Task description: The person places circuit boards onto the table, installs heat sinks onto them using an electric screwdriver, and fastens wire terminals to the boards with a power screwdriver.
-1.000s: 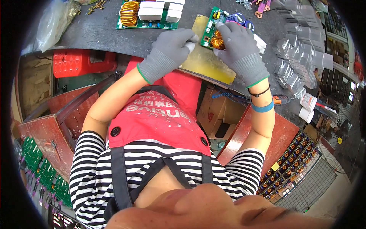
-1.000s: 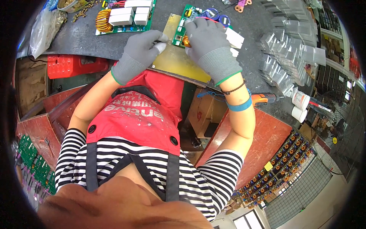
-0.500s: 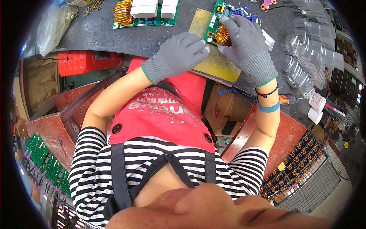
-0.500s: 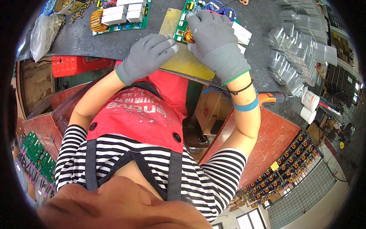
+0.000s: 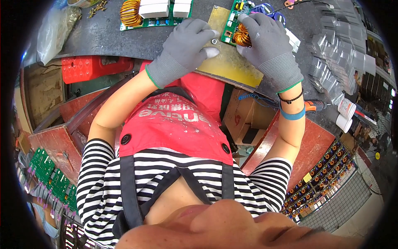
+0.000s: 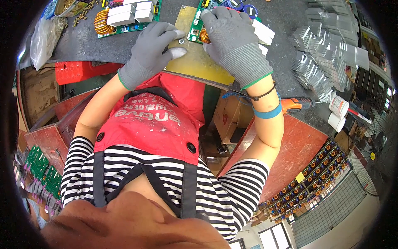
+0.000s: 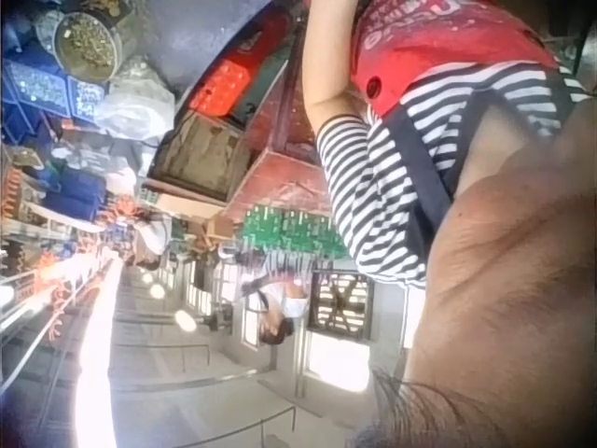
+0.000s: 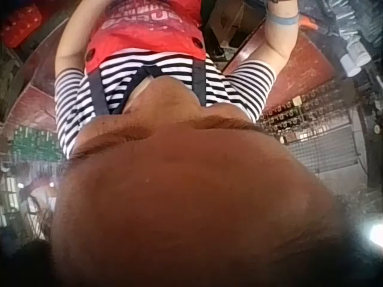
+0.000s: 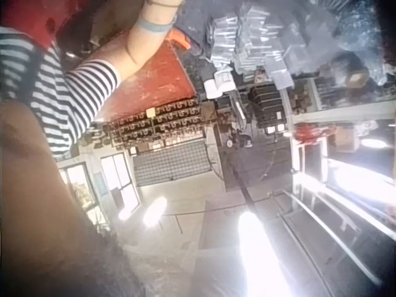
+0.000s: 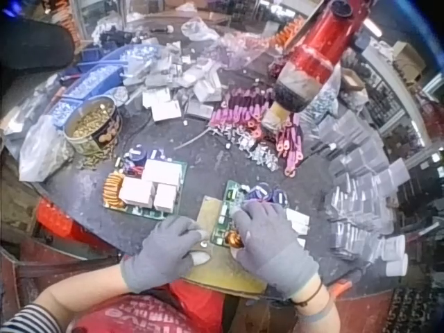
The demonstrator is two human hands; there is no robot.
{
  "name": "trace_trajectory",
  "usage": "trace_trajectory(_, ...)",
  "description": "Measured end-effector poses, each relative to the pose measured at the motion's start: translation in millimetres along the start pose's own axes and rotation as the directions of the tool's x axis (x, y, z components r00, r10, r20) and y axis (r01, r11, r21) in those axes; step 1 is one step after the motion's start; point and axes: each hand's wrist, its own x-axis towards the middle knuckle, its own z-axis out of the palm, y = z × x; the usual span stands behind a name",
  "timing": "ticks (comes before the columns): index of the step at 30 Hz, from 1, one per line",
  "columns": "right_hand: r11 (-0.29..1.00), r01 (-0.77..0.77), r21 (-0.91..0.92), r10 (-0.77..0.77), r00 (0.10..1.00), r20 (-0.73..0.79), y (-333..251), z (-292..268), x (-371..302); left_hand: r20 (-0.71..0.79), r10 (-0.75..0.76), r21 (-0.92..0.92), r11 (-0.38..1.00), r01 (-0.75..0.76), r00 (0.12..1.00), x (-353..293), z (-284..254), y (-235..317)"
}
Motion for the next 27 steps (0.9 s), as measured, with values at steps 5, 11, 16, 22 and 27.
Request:
trace_trajectory(5, 1.0, 0.006, 0.031, -0.006, 1.0, -0.015, 2.5, -1.2, -0.5, 0.008, 0.037, 0.179, 0.983, -0.038, 0.999, 1.4, 12.1, -1.8)
trace_trajectory(11, 0.999, 0.0, 0.045, 0.002, 0.999, -0.034, 2.8, -1.3, -3.8, 0.073, -0.109, 0.088, 0.991, 0.102, 0.991, -0.3, 12.0, 3.7)
trace_trajectory(16, 0.998, 0.0, 0.058, 0.002, 0.999, -0.037, 1.3, -3.3, -3.1, 0.014, -0.162, -0.01, 0.987, 0.163, 0.987, 5.9, 10.5, 2.6)
trace_trajectory(22, 0.999, -0.001, 0.033, 0.0, 1.0, 0.015, -16.0, -11.2, 5.2, -0.069, -0.18, -0.12, 0.978, 0.171, 0.981, -5.7, 1.5, 2.7)
trace_trajectory(27, 0.991, 0.122, -0.053, -0.119, 0.991, 0.061, -26.0, -4.0, 11.1, -0.116, -0.209, -0.115, 0.974, 0.196, 0.971, -12.1, 2.5, 3.8)
